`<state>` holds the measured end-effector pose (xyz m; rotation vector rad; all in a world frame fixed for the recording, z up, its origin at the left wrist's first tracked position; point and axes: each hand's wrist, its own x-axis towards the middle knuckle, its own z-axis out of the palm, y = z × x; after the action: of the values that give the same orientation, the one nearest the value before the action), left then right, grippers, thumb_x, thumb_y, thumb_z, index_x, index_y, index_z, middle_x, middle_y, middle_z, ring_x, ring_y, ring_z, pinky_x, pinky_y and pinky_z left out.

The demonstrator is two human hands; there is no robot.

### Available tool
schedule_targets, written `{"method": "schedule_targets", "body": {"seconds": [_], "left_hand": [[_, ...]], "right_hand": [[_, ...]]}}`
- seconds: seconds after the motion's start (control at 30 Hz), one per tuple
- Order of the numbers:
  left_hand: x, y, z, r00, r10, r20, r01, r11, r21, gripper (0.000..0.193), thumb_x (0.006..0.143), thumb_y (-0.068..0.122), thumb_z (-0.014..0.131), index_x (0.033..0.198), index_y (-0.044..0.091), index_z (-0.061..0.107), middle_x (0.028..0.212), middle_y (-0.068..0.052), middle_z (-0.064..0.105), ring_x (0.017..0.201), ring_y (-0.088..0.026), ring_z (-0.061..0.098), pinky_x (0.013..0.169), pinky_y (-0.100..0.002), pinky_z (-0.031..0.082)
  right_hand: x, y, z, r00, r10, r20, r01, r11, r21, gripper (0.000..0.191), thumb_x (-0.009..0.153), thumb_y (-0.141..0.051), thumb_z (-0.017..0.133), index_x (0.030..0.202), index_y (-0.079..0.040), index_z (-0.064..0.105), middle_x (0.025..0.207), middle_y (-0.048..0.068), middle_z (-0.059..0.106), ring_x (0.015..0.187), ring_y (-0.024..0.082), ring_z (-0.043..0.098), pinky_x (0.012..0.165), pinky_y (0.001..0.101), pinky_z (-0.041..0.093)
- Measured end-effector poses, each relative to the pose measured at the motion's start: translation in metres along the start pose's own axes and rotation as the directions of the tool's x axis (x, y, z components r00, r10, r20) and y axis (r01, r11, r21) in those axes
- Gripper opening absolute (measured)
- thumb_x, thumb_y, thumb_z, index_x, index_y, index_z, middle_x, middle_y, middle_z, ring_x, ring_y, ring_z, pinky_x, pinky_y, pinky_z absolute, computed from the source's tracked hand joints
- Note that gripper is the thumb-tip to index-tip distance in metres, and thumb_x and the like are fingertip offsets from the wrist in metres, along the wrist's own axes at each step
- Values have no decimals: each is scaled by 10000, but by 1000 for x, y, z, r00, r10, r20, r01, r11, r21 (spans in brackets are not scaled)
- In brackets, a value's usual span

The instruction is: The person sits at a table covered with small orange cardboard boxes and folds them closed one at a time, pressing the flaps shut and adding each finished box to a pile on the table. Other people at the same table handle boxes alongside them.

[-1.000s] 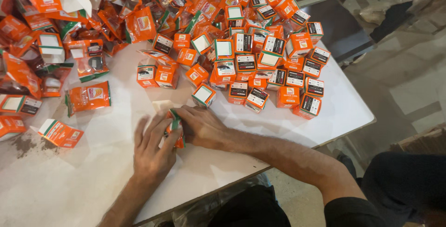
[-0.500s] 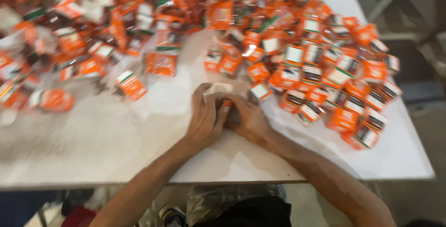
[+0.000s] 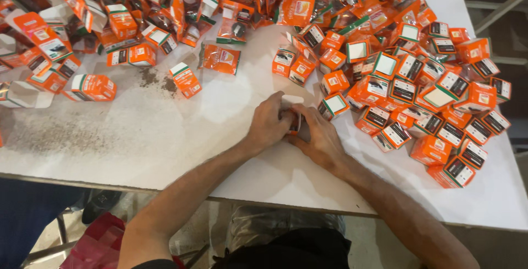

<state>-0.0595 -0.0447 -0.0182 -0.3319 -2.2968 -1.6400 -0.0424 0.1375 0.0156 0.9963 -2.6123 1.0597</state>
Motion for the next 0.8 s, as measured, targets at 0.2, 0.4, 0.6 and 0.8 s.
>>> {"method": "schedule_targets", "body": {"seconds": [0.2, 0.4, 0.6, 0.8], "left_hand": [[-10, 4, -19, 954, -162, 254, 234, 930, -284, 226, 978, 191, 706, 994, -18, 619, 791, -49, 616, 695, -81, 541, 585, -286, 478], [-3, 4, -8, 963, -222, 156, 243, 960, -137, 282, 822, 185, 744, 930, -25, 588, 769, -65, 650, 673, -84, 576, 557, -290, 492], [-1, 4, -6, 984, -135, 118, 149, 982, -115, 265, 797, 103, 644, 1027, -28, 631, 806, -49, 685, 687, -97, 622, 610, -281, 528], [0, -2, -32, 855, -179, 488, 457, 704, -544, 402, 771, 120, 596, 1156, 27, 663, 867, -25, 652, 707, -90, 630, 601, -267, 544]], "right_hand": [[-2, 14, 5, 998, 66, -6, -66, 997, 49, 747, 763, -217, 908, 1337, -122, 440, 1168, 129, 693, 1070, 348, 693, 890, 456, 544], [-6, 26, 11, 997, 9, -76, -4, 998, 65, 813, 761, -160, 910, 1363, -84, 369, 1225, 166, 684, 1145, 353, 672, 957, 459, 528], [-6, 16, 1, 999, -46, -5, 46, 999, 27, 707, 797, -123, 847, 1419, -88, 514, 1334, 153, 660, 1183, 359, 659, 967, 445, 540], [-4, 7, -2, 987, -164, 0, 163, 980, -116, 608, 827, -169, 828, 1372, -51, 587, 1334, 183, 617, 1152, 401, 638, 929, 467, 535]]}}
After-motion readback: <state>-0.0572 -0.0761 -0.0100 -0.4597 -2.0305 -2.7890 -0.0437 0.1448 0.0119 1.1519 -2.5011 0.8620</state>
